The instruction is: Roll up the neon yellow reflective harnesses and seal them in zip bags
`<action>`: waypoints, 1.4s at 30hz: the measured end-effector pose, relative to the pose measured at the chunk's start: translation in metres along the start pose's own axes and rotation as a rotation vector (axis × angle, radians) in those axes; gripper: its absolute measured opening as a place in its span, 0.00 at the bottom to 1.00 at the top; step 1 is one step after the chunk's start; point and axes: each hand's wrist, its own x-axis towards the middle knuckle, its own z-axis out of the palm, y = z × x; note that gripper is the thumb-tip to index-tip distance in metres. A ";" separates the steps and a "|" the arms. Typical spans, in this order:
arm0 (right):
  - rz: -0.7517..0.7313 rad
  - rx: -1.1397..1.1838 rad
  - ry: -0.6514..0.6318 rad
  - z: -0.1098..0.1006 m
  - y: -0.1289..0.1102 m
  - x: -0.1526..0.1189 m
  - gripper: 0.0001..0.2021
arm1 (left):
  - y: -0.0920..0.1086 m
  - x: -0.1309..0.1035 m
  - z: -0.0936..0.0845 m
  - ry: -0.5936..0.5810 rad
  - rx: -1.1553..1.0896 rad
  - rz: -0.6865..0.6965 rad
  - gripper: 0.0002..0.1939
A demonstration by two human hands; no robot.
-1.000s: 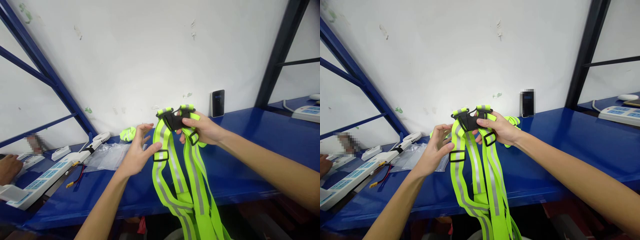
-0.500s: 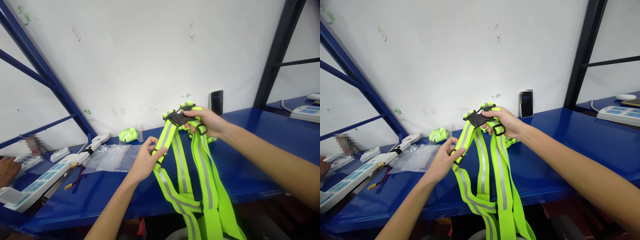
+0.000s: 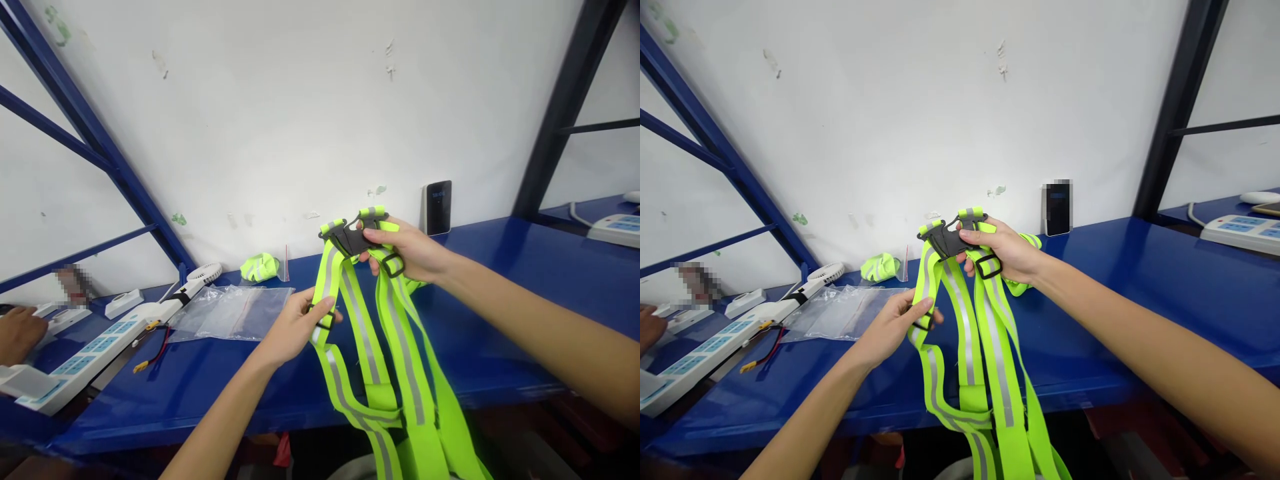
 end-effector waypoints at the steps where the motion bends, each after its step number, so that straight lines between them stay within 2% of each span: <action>1: 0.002 0.016 -0.017 0.001 0.001 0.001 0.08 | 0.001 0.005 0.002 0.020 0.028 0.066 0.19; 3: 0.013 0.053 -0.050 0.002 0.003 0.004 0.08 | 0.005 0.019 0.003 0.096 0.063 0.204 0.21; 6: 0.035 0.107 -0.081 -0.001 0.002 0.006 0.08 | 0.018 0.041 -0.006 0.193 0.087 0.351 0.37; 7: 0.044 0.123 -0.098 -0.002 0.001 0.006 0.08 | 0.023 0.048 -0.010 0.160 0.081 0.386 0.41; 9: 0.060 0.143 -0.142 -0.005 0.000 0.006 0.10 | 0.032 0.062 -0.015 0.001 0.037 0.431 0.45; 12: 0.047 0.095 -0.188 -0.005 0.000 0.003 0.12 | 0.038 0.080 -0.016 -0.213 -0.061 0.411 0.36; 14: -0.007 -0.002 -0.170 -0.005 0.002 0.001 0.14 | 0.032 0.088 -0.011 -0.235 -0.145 0.346 0.26; 18: -0.122 -0.157 -0.062 -0.008 0.019 0.004 0.14 | 0.007 0.098 0.004 -0.113 -0.326 0.180 0.18; 21: -0.103 -0.146 0.058 -0.013 0.038 0.010 0.14 | -0.012 0.098 0.014 -0.009 -0.426 0.153 0.17; 23: -0.087 -0.147 0.119 -0.016 0.049 0.013 0.14 | -0.019 0.095 0.020 0.007 -0.430 0.151 0.16; 30: -0.059 -0.156 0.152 -0.018 0.061 0.011 0.13 | -0.023 0.092 0.022 -0.021 -0.444 0.102 0.10; 37: -0.067 -0.128 0.175 -0.020 0.070 0.010 0.14 | -0.026 0.091 0.020 -0.148 -0.621 0.130 0.15; 40: -0.061 -0.079 0.202 -0.016 0.071 0.009 0.14 | -0.025 0.091 0.026 -0.093 -0.596 0.121 0.11; 42: -0.037 -0.018 0.160 -0.014 0.070 0.007 0.14 | -0.025 0.093 0.031 -0.021 -0.576 0.135 0.08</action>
